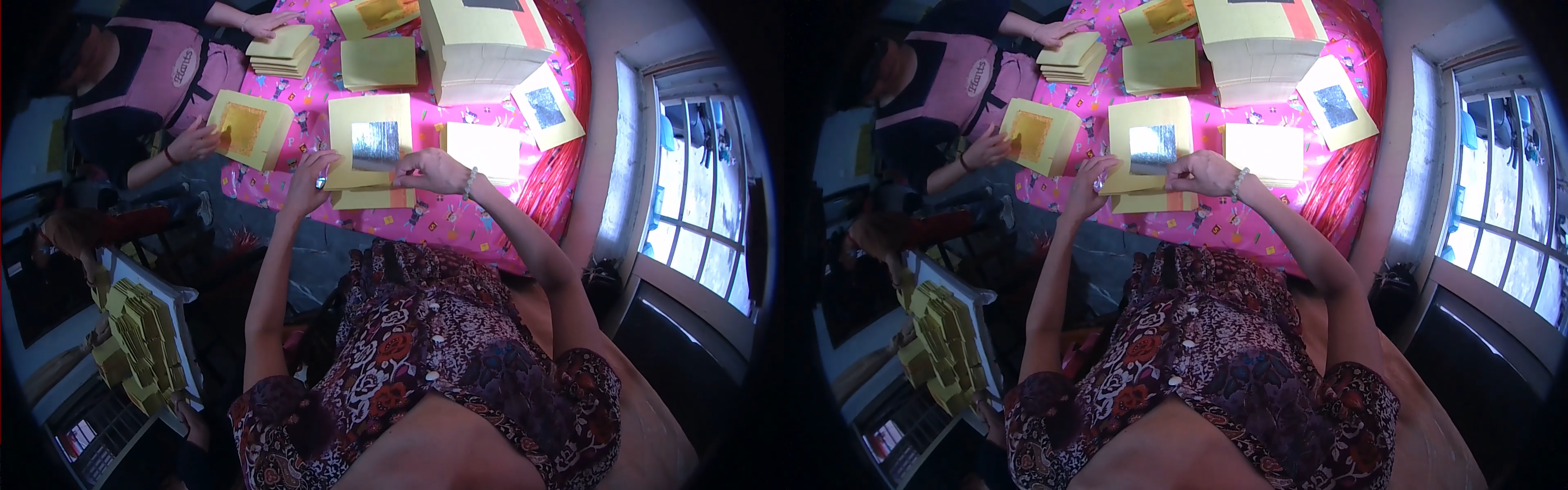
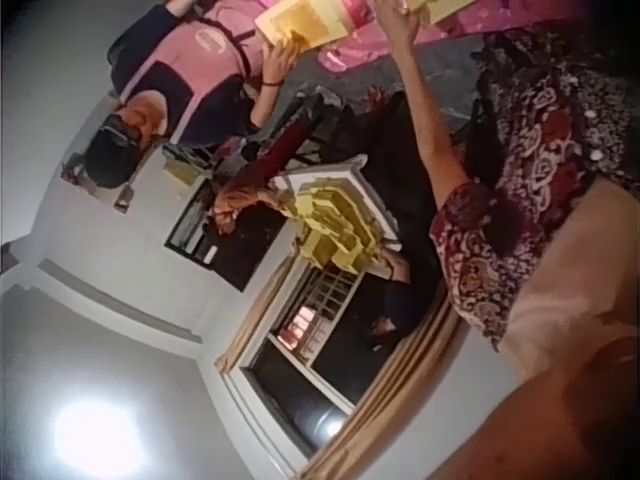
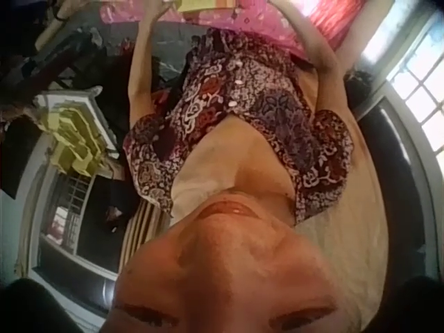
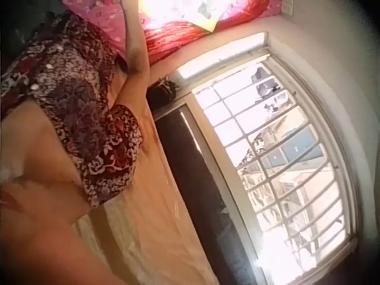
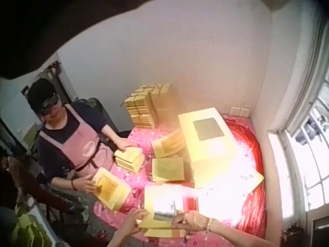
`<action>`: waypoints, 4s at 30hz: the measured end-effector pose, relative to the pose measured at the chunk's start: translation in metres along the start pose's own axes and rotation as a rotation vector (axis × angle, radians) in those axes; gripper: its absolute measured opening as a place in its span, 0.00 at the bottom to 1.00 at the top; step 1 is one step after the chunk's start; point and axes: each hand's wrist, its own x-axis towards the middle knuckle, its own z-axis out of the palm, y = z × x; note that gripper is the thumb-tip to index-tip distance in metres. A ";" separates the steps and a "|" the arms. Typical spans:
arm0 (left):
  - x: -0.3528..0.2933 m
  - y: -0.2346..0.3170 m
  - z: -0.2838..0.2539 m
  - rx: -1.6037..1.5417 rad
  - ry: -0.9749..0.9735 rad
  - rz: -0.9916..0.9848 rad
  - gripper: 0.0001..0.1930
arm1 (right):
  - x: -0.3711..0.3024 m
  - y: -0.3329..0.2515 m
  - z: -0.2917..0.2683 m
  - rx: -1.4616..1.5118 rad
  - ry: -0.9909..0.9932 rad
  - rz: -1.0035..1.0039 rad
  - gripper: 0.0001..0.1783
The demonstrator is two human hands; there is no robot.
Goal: Packaging and tying stacks of paper products into bundles.
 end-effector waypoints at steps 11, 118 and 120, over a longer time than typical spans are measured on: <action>0.027 0.011 -0.022 -0.116 0.180 -0.044 0.09 | -0.006 -0.025 0.009 0.004 0.432 0.188 0.24; 0.039 0.053 0.045 0.203 0.350 -0.309 0.24 | 0.016 0.006 0.044 -0.458 0.693 0.053 0.08; 0.044 0.046 0.043 0.137 0.369 -0.326 0.25 | 0.022 0.012 0.041 -0.441 0.702 0.036 0.09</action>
